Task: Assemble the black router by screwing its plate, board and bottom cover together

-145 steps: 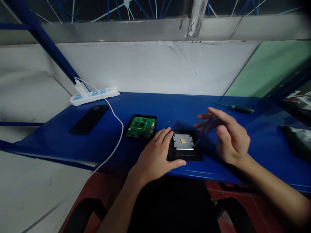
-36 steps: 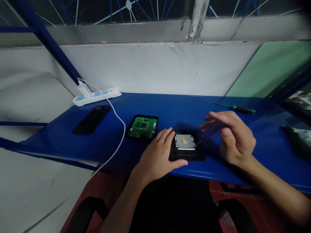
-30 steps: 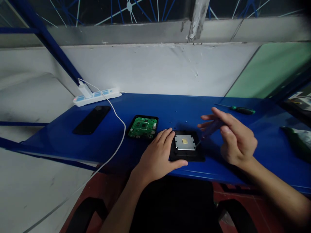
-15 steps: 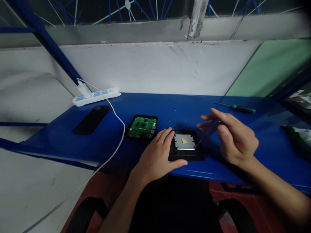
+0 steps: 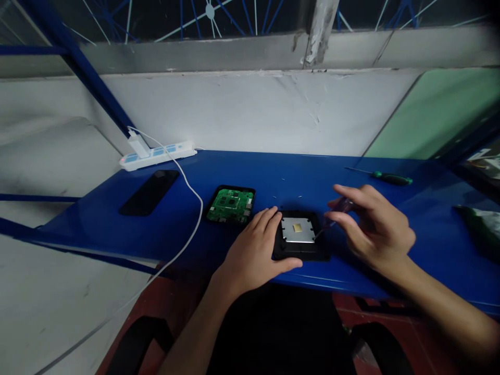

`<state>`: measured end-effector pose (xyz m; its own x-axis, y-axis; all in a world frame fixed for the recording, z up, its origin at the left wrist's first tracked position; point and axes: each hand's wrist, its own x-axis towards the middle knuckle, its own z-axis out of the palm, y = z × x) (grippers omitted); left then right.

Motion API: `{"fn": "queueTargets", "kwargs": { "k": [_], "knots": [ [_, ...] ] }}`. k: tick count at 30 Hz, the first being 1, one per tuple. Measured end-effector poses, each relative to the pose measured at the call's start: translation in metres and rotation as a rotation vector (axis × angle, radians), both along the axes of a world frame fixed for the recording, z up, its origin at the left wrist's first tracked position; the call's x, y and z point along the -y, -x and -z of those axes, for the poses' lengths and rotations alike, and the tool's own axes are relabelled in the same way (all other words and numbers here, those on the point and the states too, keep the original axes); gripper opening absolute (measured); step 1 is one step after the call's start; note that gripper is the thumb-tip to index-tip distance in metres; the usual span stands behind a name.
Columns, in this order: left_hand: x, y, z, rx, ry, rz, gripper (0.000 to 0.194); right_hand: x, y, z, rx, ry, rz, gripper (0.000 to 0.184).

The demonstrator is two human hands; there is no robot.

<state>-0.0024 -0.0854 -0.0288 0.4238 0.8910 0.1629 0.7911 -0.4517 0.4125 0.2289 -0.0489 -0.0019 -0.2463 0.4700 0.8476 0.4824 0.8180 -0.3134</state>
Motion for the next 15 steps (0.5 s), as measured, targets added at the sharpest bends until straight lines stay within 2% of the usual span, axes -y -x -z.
{"fn": "queueTargets", "kwargs": {
  "k": [4, 8, 13, 15],
  "knots": [
    [0.000, 0.000, 0.001, -0.002, 0.001, 0.001, 0.093, -0.001, -0.002, 0.004, -0.025, 0.043, -0.027, 0.062],
    [0.000, 0.000, 0.001, 0.007, -0.001, -0.004, 0.093, -0.005, -0.004, 0.006, -0.090, 0.181, -0.057, 0.048],
    [0.000, 0.000, 0.000, 0.013, 0.021, -0.002, 0.092, -0.019, -0.001, 0.004, -0.398, 0.343, 0.041, 0.032],
    [0.000, 0.000, -0.001, 0.011, 0.026, -0.006, 0.092, -0.027, -0.001, 0.007, -0.487, 0.384, 0.031, 0.027]
  ]
}}
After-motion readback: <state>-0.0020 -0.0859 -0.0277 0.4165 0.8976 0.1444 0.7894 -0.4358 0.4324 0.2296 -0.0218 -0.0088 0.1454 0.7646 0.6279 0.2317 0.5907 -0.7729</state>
